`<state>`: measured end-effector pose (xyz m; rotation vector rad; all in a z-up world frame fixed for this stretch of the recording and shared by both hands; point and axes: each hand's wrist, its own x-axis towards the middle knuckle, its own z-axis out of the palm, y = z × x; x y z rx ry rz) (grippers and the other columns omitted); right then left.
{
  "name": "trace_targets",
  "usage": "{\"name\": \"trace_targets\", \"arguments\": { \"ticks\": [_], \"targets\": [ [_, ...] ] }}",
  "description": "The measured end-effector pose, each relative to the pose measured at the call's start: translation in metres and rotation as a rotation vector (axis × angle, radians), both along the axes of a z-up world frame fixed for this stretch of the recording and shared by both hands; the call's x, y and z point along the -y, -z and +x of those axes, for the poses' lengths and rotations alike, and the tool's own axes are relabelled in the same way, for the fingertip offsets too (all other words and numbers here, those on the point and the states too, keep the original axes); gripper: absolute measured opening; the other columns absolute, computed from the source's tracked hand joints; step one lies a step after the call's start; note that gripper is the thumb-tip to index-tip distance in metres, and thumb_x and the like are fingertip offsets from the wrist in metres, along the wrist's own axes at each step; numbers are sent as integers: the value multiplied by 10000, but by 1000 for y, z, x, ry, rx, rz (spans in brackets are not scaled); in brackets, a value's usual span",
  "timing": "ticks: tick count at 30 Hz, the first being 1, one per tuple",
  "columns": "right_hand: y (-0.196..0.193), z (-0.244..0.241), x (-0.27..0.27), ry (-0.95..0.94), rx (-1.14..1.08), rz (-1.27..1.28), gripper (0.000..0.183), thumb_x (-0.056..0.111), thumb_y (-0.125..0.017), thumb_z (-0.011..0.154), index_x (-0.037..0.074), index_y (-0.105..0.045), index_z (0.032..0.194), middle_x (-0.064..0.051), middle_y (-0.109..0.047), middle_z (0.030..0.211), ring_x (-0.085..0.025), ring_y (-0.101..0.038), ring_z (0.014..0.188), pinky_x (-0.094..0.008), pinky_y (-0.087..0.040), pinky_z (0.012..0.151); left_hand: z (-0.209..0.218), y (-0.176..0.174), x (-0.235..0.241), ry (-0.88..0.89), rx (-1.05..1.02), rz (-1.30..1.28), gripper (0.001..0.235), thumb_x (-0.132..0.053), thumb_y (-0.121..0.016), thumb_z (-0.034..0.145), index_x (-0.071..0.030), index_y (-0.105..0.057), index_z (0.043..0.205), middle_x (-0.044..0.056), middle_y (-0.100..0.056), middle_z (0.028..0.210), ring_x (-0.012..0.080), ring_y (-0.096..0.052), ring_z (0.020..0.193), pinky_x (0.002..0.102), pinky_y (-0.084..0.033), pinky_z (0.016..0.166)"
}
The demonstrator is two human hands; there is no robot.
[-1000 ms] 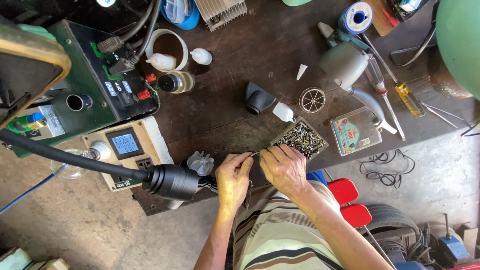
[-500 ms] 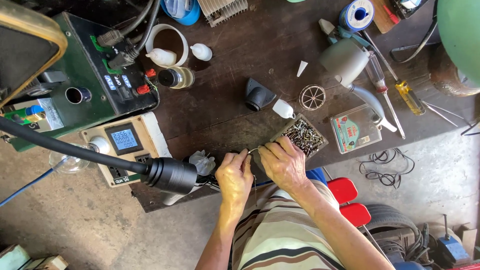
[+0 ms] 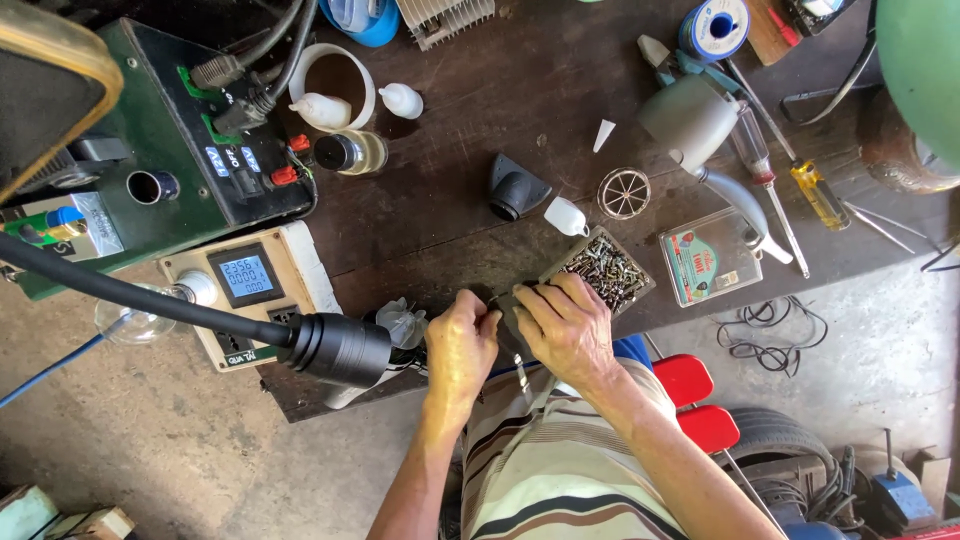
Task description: The person sits at a cluttered workbench and repairs a small electronic device. They open the housing, apply a liquid from a small bottle to internal components, and manipulate wires and parts with their hands. The person then reassembles the housing and continues to adjust internal components.
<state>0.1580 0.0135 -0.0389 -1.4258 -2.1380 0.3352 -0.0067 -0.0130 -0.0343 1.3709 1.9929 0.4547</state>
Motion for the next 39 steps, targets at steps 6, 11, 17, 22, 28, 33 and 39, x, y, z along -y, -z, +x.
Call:
{"name": "trace_targets", "arguments": {
  "ticks": [6, 11, 17, 22, 28, 33, 39],
  "targets": [
    [-8, 1, -5, -12, -34, 6, 119, 233, -731, 931, 146, -773, 999, -17, -688, 837, -239, -662, 910, -334, -577, 796, -3, -5, -3, 36, -25, 54, 206, -195, -855, 746, -116, -700, 855, 87, -721, 652, 310, -746, 639, 419, -591, 566],
    [-32, 3, -11, -31, 44, 34, 102, 216, -720, 951, 131, -774, 968, -58, -665, 919, -284, -614, 954, -399, -548, 846, -7, -13, 5, 40, -93, 97, 172, -248, -869, 789, -138, -747, 841, 50, -718, 661, 247, -726, 575, 342, -578, 518],
    [-3, 7, -6, -15, 87, 71, 151, 309, -724, 928, 166, -773, 930, -96, -621, 1047, -340, -546, 1061, -485, -471, 907, 3, -15, -8, -29, 15, 298, 242, -145, -848, 792, -93, -744, 1004, 100, -707, 804, 291, -721, 700, 371, -589, 600],
    [-6, 7, -21, -24, 92, 70, 185, 303, -727, 912, 159, -772, 804, -126, -618, 1100, -375, -522, 1120, -538, -413, 915, 9, 0, -11, -1, 2, 400, 113, -72, -783, 849, -98, -764, 958, 59, -689, 813, 258, -717, 750, 317, -592, 667],
    [-4, -4, -26, -11, 98, 42, 172, 186, -733, 863, 119, -742, 705, -110, -653, 1075, -377, -515, 1192, -564, -390, 965, 10, 3, -7, -37, 23, 404, 94, -93, -768, 868, -121, -751, 956, 35, -663, 821, 238, -705, 775, 323, -592, 691],
    [-6, -2, -29, -70, 63, 65, 248, 218, -649, 954, 87, -720, 756, -145, -643, 1070, -430, -535, 1209, -669, -349, 987, 13, -2, -8, -36, 27, 397, 74, -100, -774, 848, -117, -737, 910, 45, -646, 798, 270, -680, 771, 359, -571, 702],
    [-10, 4, -34, -140, 50, 51, 282, 202, -622, 980, 96, -724, 740, -129, -654, 1033, -418, -545, 1200, -712, -310, 991, 15, 0, -9, -84, 104, 402, 82, -81, -796, 839, -119, -757, 899, 42, -652, 788, 264, -671, 759, 353, -564, 697]
  ]
}}
